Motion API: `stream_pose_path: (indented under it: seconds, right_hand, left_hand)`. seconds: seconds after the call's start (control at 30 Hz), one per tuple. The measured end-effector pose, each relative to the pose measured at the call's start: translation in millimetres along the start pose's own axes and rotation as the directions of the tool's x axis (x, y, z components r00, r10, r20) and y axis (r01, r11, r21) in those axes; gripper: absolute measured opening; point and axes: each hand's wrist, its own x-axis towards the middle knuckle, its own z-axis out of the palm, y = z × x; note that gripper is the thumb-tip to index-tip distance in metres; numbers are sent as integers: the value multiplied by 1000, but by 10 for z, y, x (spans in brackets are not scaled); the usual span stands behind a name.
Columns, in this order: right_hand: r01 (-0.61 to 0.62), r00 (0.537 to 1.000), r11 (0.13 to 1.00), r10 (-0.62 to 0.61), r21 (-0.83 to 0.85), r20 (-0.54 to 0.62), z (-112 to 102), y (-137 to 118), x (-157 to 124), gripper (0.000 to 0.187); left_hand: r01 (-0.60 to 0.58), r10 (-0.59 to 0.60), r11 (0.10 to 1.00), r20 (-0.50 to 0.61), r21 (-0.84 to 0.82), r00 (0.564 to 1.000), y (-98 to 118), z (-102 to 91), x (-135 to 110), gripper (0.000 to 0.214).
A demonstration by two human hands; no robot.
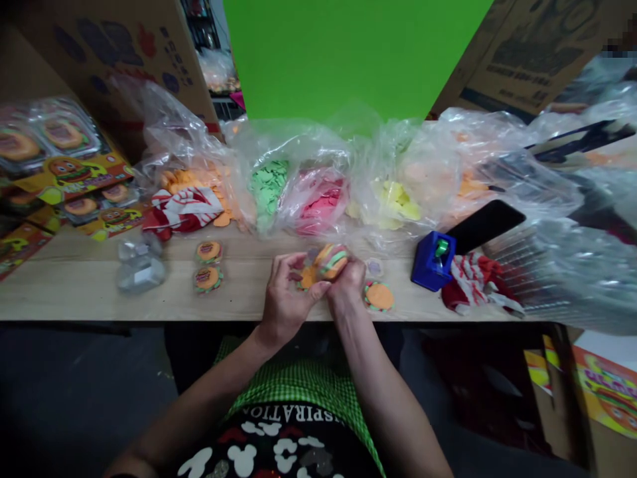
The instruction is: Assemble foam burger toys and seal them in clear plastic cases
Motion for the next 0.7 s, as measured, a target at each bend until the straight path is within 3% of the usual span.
stream_pose_path:
  seconds: [0.07, 0.17, 0.27, 0.33, 0.43, 0.5, 0.6, 0.7]
  right_hand:
    - [77, 996, 971, -65, -226, 58, 62, 196, -37, 13]
    - [126, 986, 885, -61, -449, 156, 266, 460, -112, 10]
    - [178, 961, 763, 2, -621, 278, 486, 509, -118, 5]
    - [307, 930, 548, 3, -778, 369, 559, 379, -31, 22]
    - [458, 888, 38, 14, -888, 459, 530, 47, 238, 32]
    - [493, 870, -229, 141, -839, 473, 465, -139, 439, 34]
    - [577, 815, -436, 360, -691, 454, 378, -236, 625, 41]
    - [601, 798, -570, 389, -561, 460, 327, -167, 632, 51]
  left_hand:
    - [69, -70, 995, 18, 72, 997, -42, -167, 30, 71]
    - [279, -280, 960, 104, 25, 954, -234, -462, 30, 70]
    - [408, -410, 908, 1, -98, 912, -517, -732, -6, 64]
    - [458, -476, 879, -160, -134, 865, -704, -866, -17, 63]
    - [524, -530, 844, -322, -114, 784, -920, -981, 24, 64]
    - [558, -520, 830, -392, -21, 759, -1013, -1011, 80, 62]
    - [558, -446, 818, -458, 139, 769, -1093, -1025, 152, 54]
    - [471, -328, 852, -468, 229, 821, -1080, -1017, 143, 47]
